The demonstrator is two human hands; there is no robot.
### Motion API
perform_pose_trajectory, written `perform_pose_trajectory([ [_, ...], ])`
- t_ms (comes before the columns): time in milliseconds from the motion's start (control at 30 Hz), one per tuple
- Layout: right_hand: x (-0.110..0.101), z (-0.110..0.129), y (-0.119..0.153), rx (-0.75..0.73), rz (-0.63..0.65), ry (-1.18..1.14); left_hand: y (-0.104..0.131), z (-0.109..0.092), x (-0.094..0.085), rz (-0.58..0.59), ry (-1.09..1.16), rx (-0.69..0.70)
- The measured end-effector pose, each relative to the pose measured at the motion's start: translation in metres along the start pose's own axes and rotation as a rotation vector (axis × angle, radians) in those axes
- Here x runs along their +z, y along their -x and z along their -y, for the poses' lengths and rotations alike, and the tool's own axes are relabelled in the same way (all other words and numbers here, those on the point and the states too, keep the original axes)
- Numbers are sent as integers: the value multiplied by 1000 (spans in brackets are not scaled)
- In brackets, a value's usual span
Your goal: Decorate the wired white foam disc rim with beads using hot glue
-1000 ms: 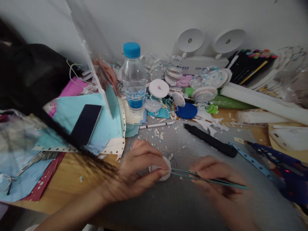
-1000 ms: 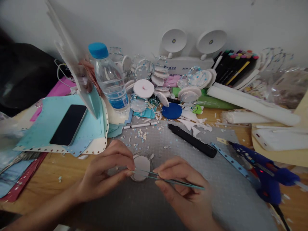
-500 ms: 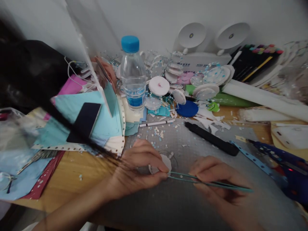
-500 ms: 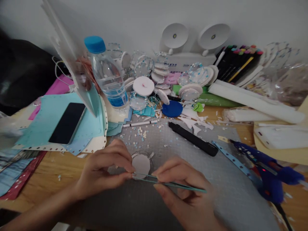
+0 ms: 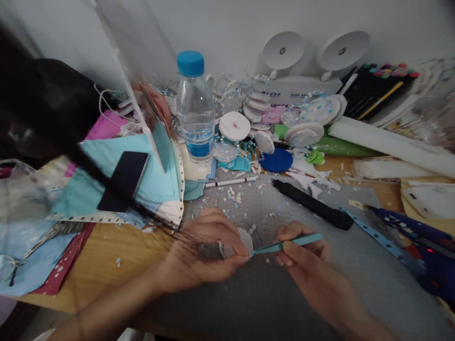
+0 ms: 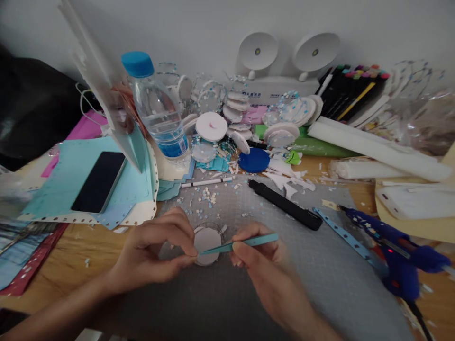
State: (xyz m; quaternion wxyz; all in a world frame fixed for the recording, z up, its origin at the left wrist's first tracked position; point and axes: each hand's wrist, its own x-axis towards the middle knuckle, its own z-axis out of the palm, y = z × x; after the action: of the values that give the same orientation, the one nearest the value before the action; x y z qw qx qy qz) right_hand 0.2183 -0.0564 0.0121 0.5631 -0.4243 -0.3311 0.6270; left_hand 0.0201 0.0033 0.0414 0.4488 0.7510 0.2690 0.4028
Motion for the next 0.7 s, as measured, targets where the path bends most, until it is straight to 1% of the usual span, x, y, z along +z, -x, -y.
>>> perform_pose_trajectory([
  [100,-1,0,-2,-9,18,-22,3,0,-1,-20,33,-29],
  [200,-4,0,-5,-98,-27,41,7,1,-2,-39,30,-120],
  [267,-6,4,-7,-209,-87,156,10,3,-3,-18,20,-229],
  [367,-5,13,-2,-462,-155,465,13,4,-4,-3,63,-368],
  [433,0,21,4,-644,-91,727,14,4,-4,-12,119,-402],
  [500,11,27,12,-796,20,954,14,3,-4,-6,174,-421],
  [600,34,33,18,-998,211,1158,16,-1,-5,29,257,-439],
  [667,47,30,18,-1140,330,1257,17,-3,-5,72,303,-453],
  [700,52,27,17,-1185,369,1304,17,-4,-5,89,318,-464],
])
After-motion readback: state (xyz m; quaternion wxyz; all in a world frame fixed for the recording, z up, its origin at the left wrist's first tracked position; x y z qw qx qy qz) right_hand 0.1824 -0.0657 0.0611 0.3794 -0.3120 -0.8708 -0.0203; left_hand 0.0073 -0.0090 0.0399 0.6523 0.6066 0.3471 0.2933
